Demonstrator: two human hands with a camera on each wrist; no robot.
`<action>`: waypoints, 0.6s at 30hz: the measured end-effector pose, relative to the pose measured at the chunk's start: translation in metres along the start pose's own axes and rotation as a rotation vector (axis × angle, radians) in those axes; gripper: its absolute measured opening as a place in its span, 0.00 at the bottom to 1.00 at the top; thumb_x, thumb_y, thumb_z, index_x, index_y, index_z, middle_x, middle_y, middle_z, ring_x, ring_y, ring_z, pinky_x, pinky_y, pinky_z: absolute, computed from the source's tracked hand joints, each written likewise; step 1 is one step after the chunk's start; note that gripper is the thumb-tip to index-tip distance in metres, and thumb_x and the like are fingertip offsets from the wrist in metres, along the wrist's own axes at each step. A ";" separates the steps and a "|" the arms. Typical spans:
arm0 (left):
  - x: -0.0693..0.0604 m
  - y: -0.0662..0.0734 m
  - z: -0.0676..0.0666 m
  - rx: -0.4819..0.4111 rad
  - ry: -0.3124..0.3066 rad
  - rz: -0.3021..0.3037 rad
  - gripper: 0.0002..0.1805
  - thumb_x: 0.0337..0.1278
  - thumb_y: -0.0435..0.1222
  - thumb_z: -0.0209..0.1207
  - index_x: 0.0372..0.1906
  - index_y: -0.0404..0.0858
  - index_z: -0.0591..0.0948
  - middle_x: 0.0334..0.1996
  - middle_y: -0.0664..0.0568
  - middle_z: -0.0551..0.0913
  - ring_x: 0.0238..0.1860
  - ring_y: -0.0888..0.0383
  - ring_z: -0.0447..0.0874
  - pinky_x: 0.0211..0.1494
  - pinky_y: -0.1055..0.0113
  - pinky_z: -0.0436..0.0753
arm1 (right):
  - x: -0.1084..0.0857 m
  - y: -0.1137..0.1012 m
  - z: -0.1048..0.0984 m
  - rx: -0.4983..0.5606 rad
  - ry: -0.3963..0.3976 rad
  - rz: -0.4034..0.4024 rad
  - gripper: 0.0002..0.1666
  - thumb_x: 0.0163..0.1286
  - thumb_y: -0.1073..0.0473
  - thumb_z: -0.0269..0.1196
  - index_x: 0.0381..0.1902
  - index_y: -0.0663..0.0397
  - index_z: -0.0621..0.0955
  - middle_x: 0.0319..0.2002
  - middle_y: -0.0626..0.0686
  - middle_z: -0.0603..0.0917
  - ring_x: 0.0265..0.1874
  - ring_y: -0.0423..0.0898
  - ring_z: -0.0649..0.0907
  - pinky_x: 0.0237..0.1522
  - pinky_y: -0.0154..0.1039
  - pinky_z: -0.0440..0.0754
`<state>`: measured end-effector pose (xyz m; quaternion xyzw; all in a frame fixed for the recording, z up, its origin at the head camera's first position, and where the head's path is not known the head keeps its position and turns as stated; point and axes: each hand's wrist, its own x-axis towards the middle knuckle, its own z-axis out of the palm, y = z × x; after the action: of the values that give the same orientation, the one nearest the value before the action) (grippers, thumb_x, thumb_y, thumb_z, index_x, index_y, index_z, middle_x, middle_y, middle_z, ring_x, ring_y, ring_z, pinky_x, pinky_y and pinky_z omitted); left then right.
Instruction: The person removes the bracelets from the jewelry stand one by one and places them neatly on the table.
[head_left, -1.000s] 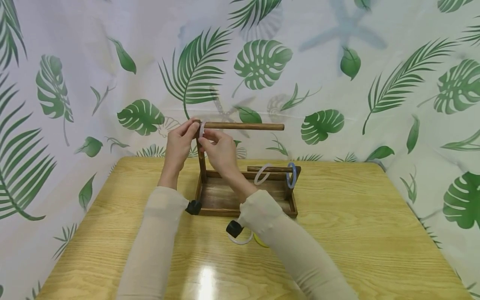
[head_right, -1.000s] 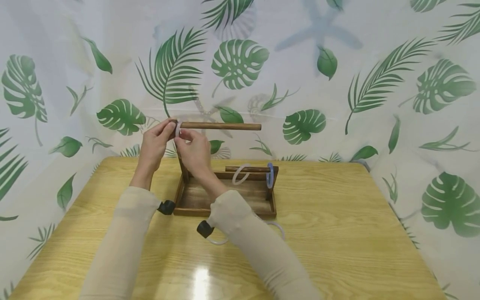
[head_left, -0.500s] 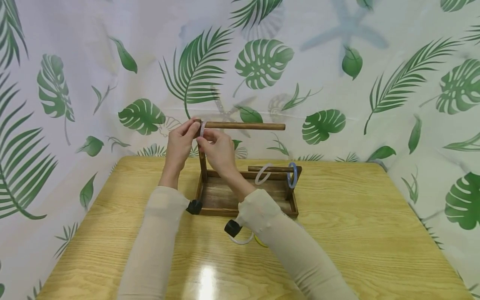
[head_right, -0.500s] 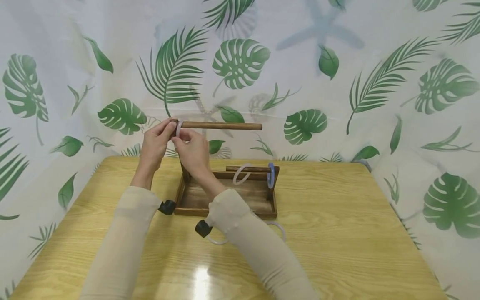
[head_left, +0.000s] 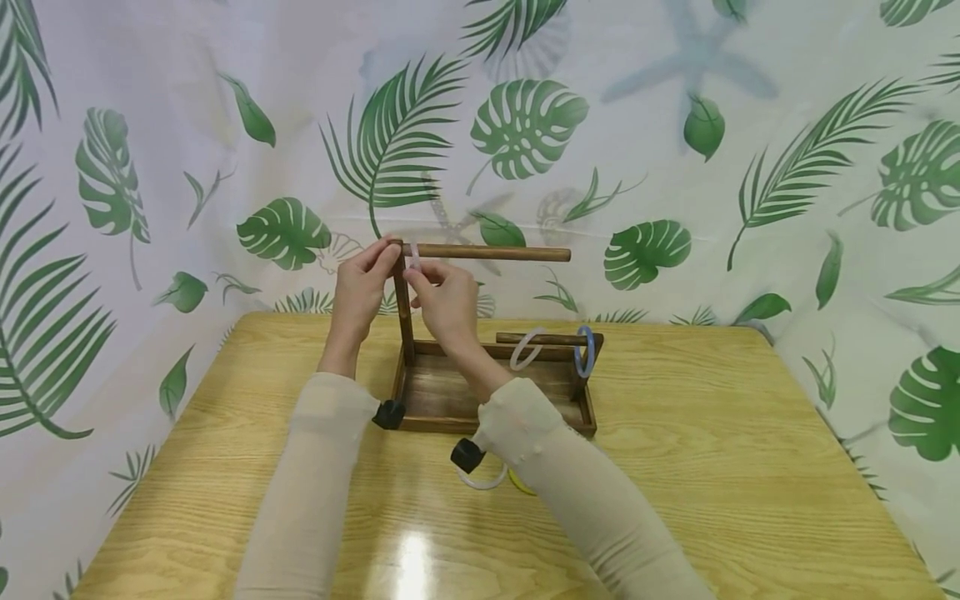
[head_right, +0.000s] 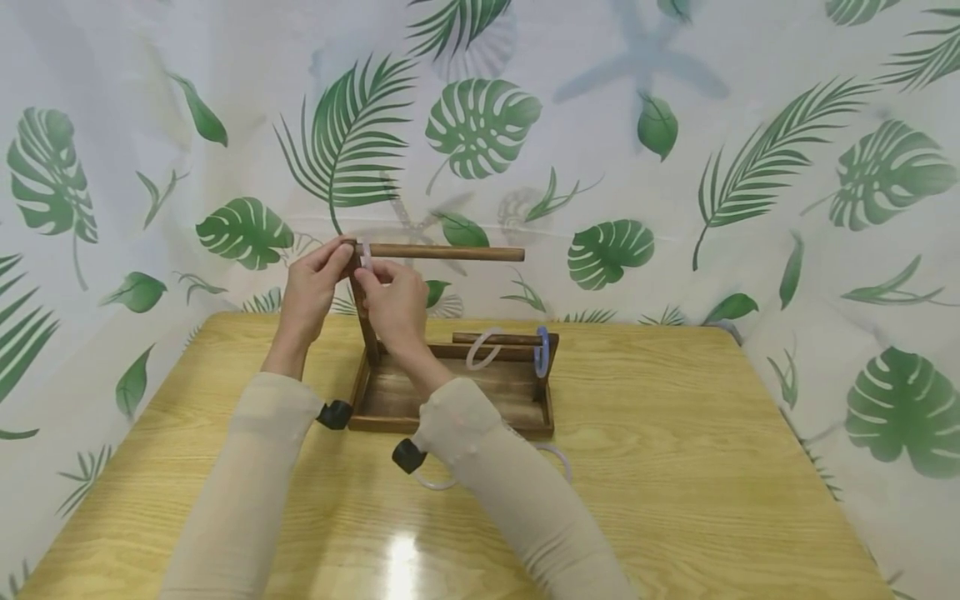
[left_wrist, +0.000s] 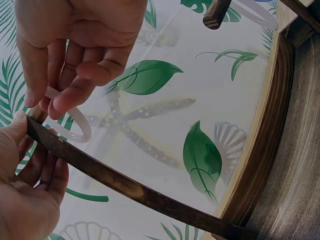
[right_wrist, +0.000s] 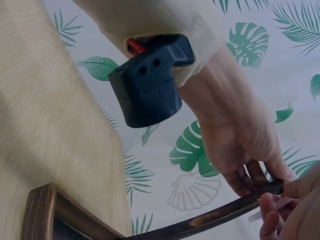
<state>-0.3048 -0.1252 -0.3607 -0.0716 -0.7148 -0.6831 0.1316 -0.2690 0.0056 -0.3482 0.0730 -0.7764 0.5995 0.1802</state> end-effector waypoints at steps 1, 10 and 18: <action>0.000 0.000 0.000 -0.003 0.000 0.001 0.24 0.76 0.43 0.60 0.69 0.36 0.79 0.62 0.40 0.82 0.60 0.42 0.84 0.70 0.57 0.75 | 0.000 0.001 -0.001 -0.007 0.006 0.000 0.10 0.73 0.61 0.69 0.44 0.62 0.91 0.35 0.58 0.91 0.20 0.45 0.85 0.13 0.27 0.66; 0.001 0.000 0.000 -0.009 -0.008 -0.005 0.25 0.77 0.43 0.59 0.70 0.35 0.78 0.63 0.40 0.81 0.61 0.42 0.83 0.72 0.57 0.73 | 0.002 0.006 -0.006 0.006 -0.001 0.033 0.11 0.74 0.60 0.67 0.44 0.65 0.90 0.36 0.58 0.91 0.17 0.41 0.83 0.12 0.28 0.62; -0.001 0.000 0.000 -0.008 -0.009 0.002 0.24 0.77 0.42 0.59 0.69 0.35 0.78 0.64 0.40 0.81 0.61 0.42 0.83 0.70 0.57 0.75 | 0.004 0.006 -0.012 0.023 -0.008 0.085 0.13 0.75 0.61 0.66 0.47 0.67 0.89 0.37 0.61 0.91 0.15 0.37 0.81 0.11 0.27 0.61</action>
<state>-0.3042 -0.1252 -0.3605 -0.0759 -0.7125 -0.6856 0.1288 -0.2726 0.0189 -0.3493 0.0441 -0.7726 0.6152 0.1506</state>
